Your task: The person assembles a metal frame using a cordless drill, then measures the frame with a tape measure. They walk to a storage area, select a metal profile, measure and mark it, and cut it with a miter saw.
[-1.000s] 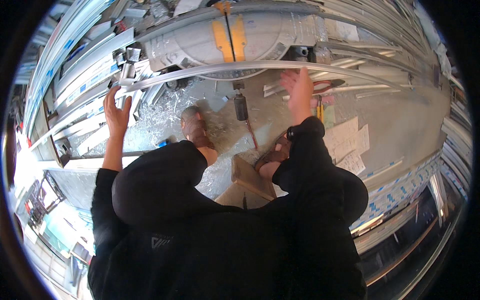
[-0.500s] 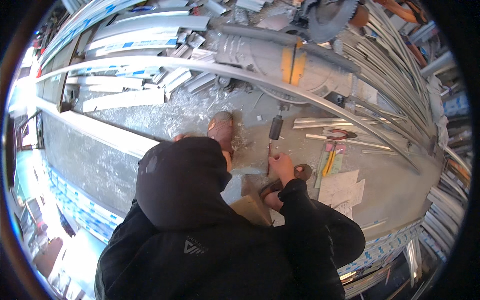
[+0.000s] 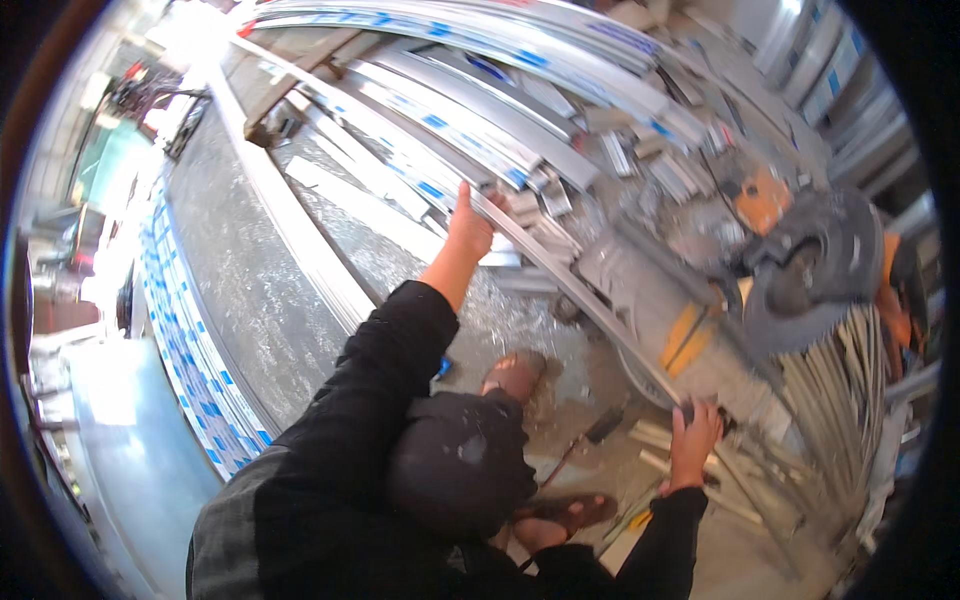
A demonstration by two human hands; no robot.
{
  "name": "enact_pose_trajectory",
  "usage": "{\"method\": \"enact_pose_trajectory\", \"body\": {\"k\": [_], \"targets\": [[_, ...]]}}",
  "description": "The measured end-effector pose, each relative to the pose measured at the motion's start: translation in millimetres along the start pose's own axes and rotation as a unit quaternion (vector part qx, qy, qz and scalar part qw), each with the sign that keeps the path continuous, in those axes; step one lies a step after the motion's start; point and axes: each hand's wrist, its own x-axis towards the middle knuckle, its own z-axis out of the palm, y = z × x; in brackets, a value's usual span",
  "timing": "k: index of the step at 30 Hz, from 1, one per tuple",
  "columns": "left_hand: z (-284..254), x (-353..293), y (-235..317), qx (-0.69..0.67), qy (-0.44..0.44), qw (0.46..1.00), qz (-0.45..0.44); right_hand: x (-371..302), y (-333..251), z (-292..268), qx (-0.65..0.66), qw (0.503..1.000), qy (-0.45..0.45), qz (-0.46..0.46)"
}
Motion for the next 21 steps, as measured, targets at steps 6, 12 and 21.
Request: {"method": "enact_pose_trajectory", "body": {"k": [6, 12, 21], "targets": [[0, -73, 8, -0.06, 0.102, 0.99, 0.078, -50, 38, 15, 0.065, 0.997, 0.004, -0.052], [-39, -125, -15, -0.042, 0.191, 0.98, 0.039, -113, 53, 17, 0.245, 0.952, -0.16, 0.089], [-61, -122, 6, 0.0, 0.196, 0.98, 0.025, -104, 28, 11, 0.345, 0.908, -0.204, 0.124]]}}
